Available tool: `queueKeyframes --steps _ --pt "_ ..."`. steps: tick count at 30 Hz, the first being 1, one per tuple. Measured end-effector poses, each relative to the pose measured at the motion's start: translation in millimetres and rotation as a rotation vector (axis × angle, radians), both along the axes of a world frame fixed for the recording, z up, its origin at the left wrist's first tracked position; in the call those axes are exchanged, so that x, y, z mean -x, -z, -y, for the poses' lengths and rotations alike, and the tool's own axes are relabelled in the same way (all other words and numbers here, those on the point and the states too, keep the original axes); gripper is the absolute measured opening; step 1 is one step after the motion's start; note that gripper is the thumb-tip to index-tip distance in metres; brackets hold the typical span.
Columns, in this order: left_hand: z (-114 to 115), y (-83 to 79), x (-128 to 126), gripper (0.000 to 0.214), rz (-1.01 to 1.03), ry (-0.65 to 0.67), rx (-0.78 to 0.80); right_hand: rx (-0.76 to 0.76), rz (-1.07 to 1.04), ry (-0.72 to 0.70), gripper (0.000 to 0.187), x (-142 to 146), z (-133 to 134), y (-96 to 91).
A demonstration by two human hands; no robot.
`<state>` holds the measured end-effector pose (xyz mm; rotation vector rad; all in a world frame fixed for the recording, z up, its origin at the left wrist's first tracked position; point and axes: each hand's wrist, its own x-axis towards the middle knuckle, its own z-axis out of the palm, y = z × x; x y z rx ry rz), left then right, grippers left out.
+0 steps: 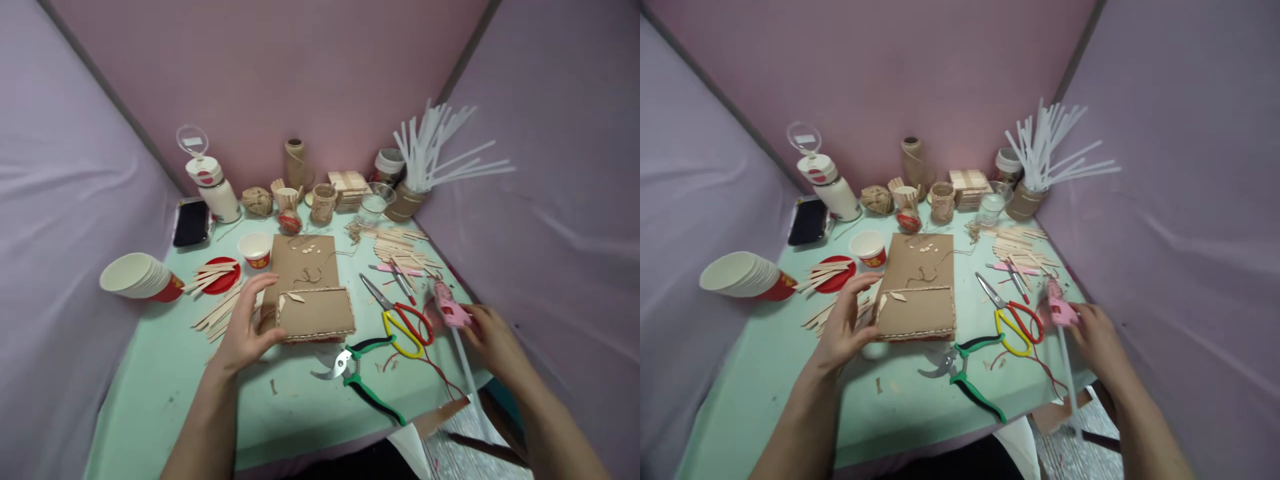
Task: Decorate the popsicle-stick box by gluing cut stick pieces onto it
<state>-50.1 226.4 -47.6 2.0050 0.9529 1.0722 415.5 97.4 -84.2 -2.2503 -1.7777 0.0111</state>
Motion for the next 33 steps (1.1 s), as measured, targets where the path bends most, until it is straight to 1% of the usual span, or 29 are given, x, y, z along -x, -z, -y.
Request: queueKeyframes --steps 3,5,7,9,10,11,12,13,15,16,17,19,20,22,24,27,33 --pt "2 4.6 2 0.104 -0.008 0.074 0.143 0.024 0.038 0.036 0.040 -3 5 17.2" --pt "5 4.2 3 0.115 -0.037 0.118 0.231 0.040 0.055 0.044 0.040 -5 7 21.2" --pt "9 3.7 3 0.118 -0.048 0.153 0.289 0.064 0.102 0.050 0.043 -3 5 15.1" --pt "11 3.8 3 0.119 -0.047 0.159 0.325 0.048 0.181 0.028 0.047 9 -3 -4.4" --pt "12 4.1 3 0.118 -0.042 0.156 0.342 0.000 0.194 -0.036 0.047 22 -10 -18.9" --pt "12 4.3 3 0.118 -0.038 0.153 0.358 -0.093 0.173 -0.125 0.045 40 -17 -35.5" --pt "13 4.5 3 0.117 -0.031 0.149 0.367 -0.205 0.114 -0.218 0.041 63 -25 -53.0" --pt "13 4.5 3 0.116 -0.022 0.146 0.371 -0.283 0.034 -0.299 0.036 88 -33 -69.9" --pt "14 4.6 3 0.113 0.005 0.143 0.367 -0.333 -0.128 -0.475 0.026 142 -50 -96.5" --pt "15 4.8 3 0.111 0.022 0.144 0.367 -0.358 -0.172 -0.595 0.023 167 -57 -104.6" --pt "16 5.0 3 0.110 0.038 0.147 0.371 -0.358 -0.190 -0.681 0.022 189 -65 -109.0" --pt "17 5.7 4 0.108 0.048 0.141 0.383 -0.360 -0.184 -0.780 0.020 221 -78 -108.9" --pt "17 6.0 5 0.107 0.038 0.130 0.386 -0.353 -0.170 -0.807 0.019 230 -84 -106.2" --pt "18 6.4 6 0.105 0.004 0.104 0.382 -0.323 -0.136 -0.838 0.021 240 -92 -99.5" --pt "18 6.3 6 0.103 -0.016 0.091 0.378 -0.287 -0.105 -0.858 0.023 244 -96 -94.9" --pt "18 5.5 7 0.103 -0.022 0.089 0.380 -0.251 -0.087 -0.880 0.025 246 -99 -92.9" --pt "18 1.3 6 0.102 -0.027 0.103 0.401 -0.241 -0.138 -0.950 0.024 245 -105 -90.1"
